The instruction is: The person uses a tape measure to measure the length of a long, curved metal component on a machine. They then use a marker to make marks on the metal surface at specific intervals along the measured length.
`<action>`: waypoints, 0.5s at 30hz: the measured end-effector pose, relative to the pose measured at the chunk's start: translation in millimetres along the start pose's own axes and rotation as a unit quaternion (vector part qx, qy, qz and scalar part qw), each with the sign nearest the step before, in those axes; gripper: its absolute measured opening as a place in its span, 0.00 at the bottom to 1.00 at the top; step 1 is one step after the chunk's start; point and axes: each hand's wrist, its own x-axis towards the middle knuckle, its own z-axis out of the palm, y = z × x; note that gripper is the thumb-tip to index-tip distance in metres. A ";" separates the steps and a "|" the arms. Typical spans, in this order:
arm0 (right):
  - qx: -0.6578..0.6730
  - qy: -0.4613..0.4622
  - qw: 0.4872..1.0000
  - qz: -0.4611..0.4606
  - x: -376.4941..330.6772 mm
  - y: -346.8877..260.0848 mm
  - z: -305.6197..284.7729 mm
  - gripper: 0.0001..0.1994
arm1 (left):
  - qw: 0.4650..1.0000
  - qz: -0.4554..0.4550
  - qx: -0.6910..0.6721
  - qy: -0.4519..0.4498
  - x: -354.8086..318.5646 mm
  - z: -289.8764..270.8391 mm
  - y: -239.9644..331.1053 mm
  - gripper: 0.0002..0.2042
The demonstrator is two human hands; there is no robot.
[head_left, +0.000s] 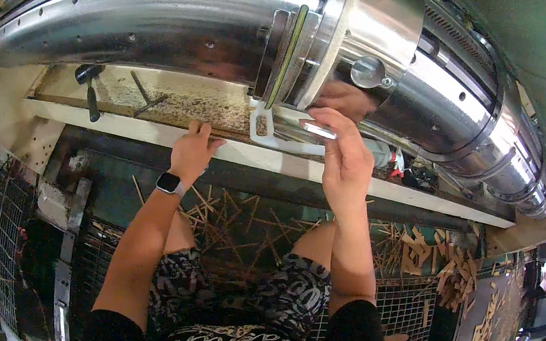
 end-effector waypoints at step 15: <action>0.065 0.055 0.996 0.035 -11.7 14.3 19.2 0.19 | 0.999 -0.016 -0.032 -0.005 0.7 -1.8 3.7 0.20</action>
